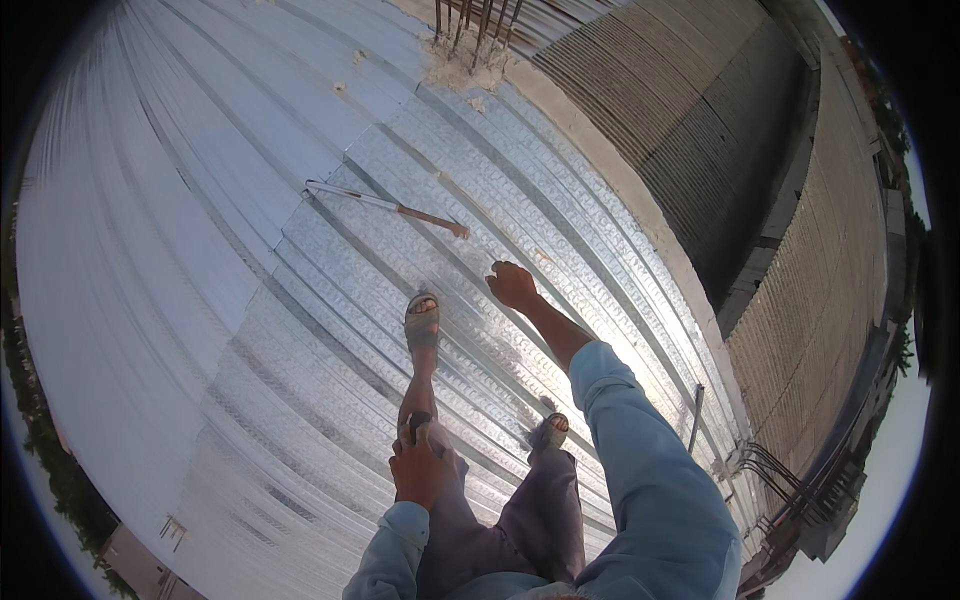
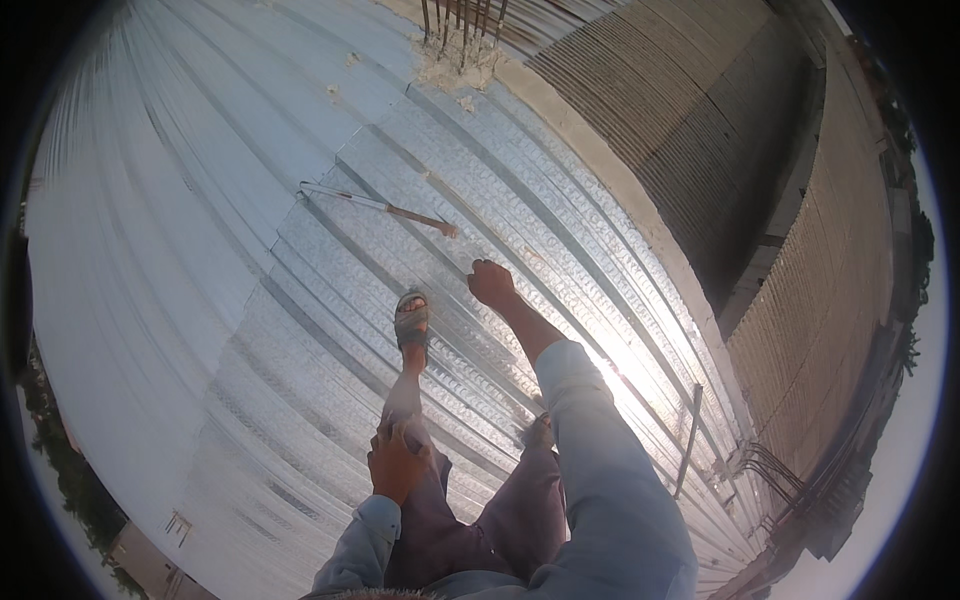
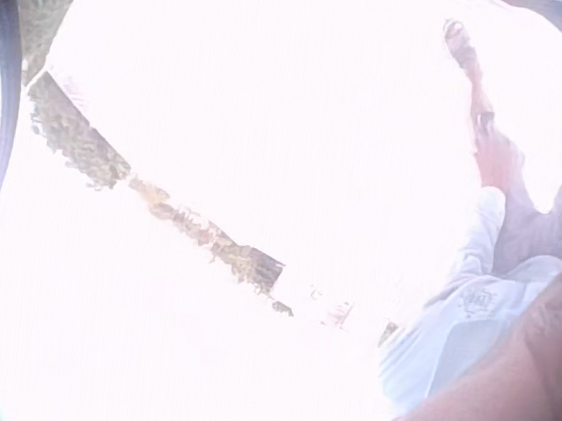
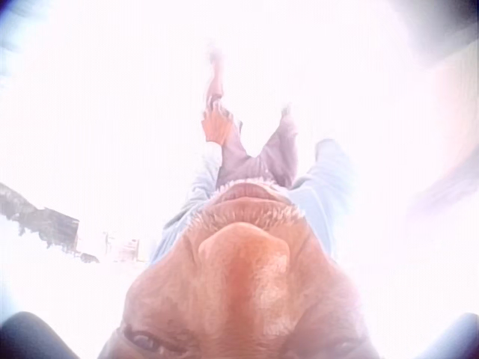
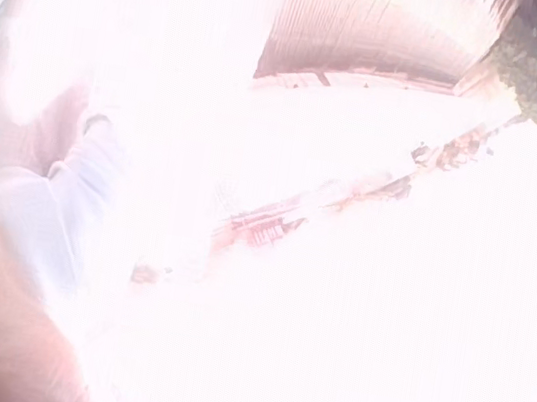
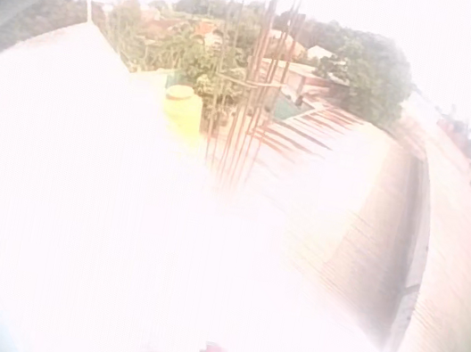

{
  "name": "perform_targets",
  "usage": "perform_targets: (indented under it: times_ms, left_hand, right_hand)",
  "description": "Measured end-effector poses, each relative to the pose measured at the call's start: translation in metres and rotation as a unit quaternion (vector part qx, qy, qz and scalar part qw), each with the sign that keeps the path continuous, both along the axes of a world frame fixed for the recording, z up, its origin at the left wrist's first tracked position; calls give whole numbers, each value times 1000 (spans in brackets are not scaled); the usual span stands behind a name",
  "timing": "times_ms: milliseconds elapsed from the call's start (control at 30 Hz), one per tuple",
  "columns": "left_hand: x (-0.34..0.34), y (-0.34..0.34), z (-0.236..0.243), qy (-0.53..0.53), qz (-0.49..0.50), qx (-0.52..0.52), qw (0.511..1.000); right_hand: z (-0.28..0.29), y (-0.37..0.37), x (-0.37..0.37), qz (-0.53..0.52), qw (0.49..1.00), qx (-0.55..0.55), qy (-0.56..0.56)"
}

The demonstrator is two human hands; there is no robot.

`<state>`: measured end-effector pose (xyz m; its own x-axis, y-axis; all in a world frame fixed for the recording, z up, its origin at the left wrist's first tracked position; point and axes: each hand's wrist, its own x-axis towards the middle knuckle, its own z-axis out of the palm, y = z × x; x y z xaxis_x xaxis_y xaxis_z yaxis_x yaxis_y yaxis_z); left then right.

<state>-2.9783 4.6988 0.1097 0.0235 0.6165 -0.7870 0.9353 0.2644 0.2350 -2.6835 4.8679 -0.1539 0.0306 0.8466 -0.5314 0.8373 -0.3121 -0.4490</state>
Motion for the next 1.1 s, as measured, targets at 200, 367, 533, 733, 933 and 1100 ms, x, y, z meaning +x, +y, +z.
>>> perform_targets:
  times_ms: [200,367,533,733,933,1100]
  left_hand:
    - [-29,89,-33,29,-25,-51,998]
    - [-55,133,-51,21,14,-60,998]
    - [-60,146,-56,-8,24,-36,999]
    - [-57,148,-38,-24,-15,-21,999]
    - [-35,118,4,40,-108,-8,993]
    - [12,67,59,-78,-361,233,900]
  right_hand:
    - [-169,158,-33,56,969,152,-189]
    - [-248,201,-76,108,976,105,-159]
    - [-266,194,-92,127,980,100,-119]
    - [-166,161,-123,-49,996,-41,-67]
    - [83,43,-101,-152,973,-164,60]
    - [298,-198,25,-202,969,-134,-45]
